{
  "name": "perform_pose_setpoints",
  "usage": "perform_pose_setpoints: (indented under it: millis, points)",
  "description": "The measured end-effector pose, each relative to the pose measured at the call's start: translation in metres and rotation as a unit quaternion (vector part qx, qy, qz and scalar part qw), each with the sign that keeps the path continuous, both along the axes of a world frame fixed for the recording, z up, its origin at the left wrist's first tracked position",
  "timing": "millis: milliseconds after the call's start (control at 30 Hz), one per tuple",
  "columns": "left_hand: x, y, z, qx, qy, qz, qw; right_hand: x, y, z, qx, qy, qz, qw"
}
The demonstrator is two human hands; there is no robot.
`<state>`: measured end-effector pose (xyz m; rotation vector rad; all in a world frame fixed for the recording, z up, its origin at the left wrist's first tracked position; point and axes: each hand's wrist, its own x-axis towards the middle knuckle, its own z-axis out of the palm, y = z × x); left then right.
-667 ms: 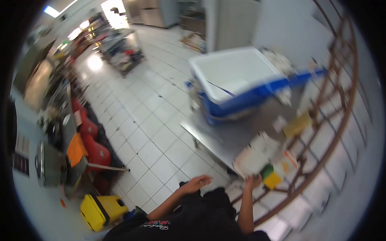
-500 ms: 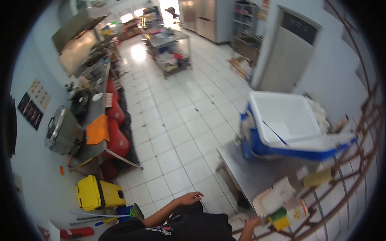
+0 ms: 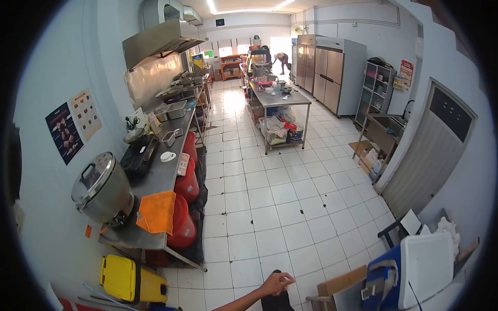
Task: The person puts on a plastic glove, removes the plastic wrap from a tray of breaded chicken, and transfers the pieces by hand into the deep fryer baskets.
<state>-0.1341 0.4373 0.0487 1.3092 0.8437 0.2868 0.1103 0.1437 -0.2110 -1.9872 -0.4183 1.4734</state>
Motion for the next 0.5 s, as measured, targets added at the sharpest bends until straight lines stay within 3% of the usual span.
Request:
perform_pose_setpoints:
  millis: [33, 67, 100, 133, 167, 200, 233, 267, 300, 333, 367, 400, 433, 467, 500]
  points:
    - [-0.004, 0.033, -0.012, 0.021, 0.118, 0.006, 0.993, 0.003, 0.026, -0.002, -0.005, -0.005, 0.023, 1.000]
    - [-0.011, 0.057, -0.096, 0.222, 0.014, 0.110, 0.969, 0.008, 0.051, -0.003, -0.013, -0.011, 0.045, 0.999]
    - [-0.032, 0.091, -0.163, 0.187, 0.064, 0.032, 0.980, 0.012, 0.075, -0.004, -0.019, -0.016, 0.063, 0.998]
    - [-0.057, 0.106, -0.164, 0.311, 0.045, 0.040, 0.948, 0.018, 0.098, -0.012, -0.023, -0.021, 0.082, 0.996]
    - [-0.083, 0.112, -0.160, 0.269, 0.190, 0.079, 0.941, 0.027, 0.122, -0.023, -0.025, -0.024, 0.099, 0.994]
    - [-0.128, 0.125, -0.181, 0.092, 0.156, 0.042, 0.983, 0.034, 0.148, -0.036, -0.023, -0.026, 0.116, 0.993]
    - [-0.164, 0.121, -0.188, 0.075, 0.182, 0.081, 0.977, 0.047, 0.180, -0.059, -0.008, -0.023, 0.131, 0.991]
    - [-0.204, 0.115, -0.254, 0.186, 0.138, 0.188, 0.955, 0.059, 0.220, -0.088, 0.023, -0.010, 0.148, 0.989]
    - [-0.243, 0.106, -0.289, 0.204, 0.324, 0.182, 0.906, 0.081, 0.268, -0.136, 0.084, 0.033, 0.156, 0.984]
    - [-0.277, 0.109, -0.292, -0.009, 0.335, 0.191, 0.923, 0.096, 0.318, -0.165, 0.174, 0.104, 0.144, 0.968]
    - [-0.296, 0.111, -0.258, -0.169, 0.289, 0.244, 0.910, 0.097, 0.396, -0.167, 0.173, -0.076, 0.294, 0.937]
    - [-0.306, 0.102, -0.275, 0.015, 0.258, 0.295, 0.920, 0.090, 0.480, -0.141, 0.162, -0.263, 0.414, 0.856]
    - [-0.318, 0.098, -0.278, -0.016, 0.228, 0.316, 0.921, 0.078, 0.561, -0.133, 0.132, -0.259, 0.307, 0.907]
    - [-0.329, 0.082, -0.274, -0.045, 0.199, 0.336, 0.919, 0.055, 0.638, -0.073, 0.125, -0.328, 0.314, 0.882]
    - [-0.339, 0.079, -0.267, -0.228, 0.079, 0.430, 0.870, 0.040, 0.708, -0.057, 0.190, -0.133, 0.190, 0.954]
